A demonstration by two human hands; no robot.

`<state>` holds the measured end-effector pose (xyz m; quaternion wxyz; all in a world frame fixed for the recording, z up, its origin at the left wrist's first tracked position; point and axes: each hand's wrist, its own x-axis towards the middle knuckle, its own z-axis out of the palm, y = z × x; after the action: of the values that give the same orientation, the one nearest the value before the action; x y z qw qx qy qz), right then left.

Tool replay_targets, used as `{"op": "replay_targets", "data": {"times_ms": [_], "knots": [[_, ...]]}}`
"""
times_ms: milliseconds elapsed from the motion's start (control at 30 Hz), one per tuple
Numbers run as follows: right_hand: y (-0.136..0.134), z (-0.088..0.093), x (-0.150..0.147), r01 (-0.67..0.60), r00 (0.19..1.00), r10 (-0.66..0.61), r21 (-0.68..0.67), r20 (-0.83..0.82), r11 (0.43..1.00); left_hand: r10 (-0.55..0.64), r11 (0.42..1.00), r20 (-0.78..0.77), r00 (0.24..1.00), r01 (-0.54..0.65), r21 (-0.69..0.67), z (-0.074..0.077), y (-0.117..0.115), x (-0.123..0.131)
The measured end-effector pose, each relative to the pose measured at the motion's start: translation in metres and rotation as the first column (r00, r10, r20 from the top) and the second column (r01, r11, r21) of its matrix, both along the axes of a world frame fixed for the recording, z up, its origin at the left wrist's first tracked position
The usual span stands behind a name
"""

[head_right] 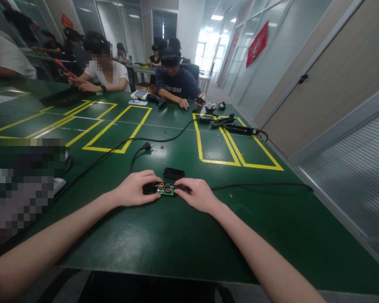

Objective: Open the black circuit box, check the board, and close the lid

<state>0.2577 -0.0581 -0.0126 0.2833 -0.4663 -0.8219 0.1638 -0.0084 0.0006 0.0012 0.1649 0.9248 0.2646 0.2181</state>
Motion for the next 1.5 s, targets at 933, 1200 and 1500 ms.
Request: {"op": "replay_targets", "data": {"times_ms": [933,1200,1500], "knots": [[0.008,-0.006,-0.008,0.254,0.967,-0.249,0.256,-0.053,0.933,-0.060,0.996,-0.029,0.998,0.062,0.060,0.002,0.004,0.000],[0.019,-0.018,-0.008,0.135,0.991,-0.135,0.123,-0.008,0.983,0.046,0.998,0.149,0.988,-0.050,0.023,-0.004,0.000,0.003],[0.011,-0.006,-0.007,0.035,0.966,-0.002,0.122,-0.260,0.992,0.038,0.988,0.159,0.986,-0.013,-0.157,-0.010,0.004,0.003]]}}
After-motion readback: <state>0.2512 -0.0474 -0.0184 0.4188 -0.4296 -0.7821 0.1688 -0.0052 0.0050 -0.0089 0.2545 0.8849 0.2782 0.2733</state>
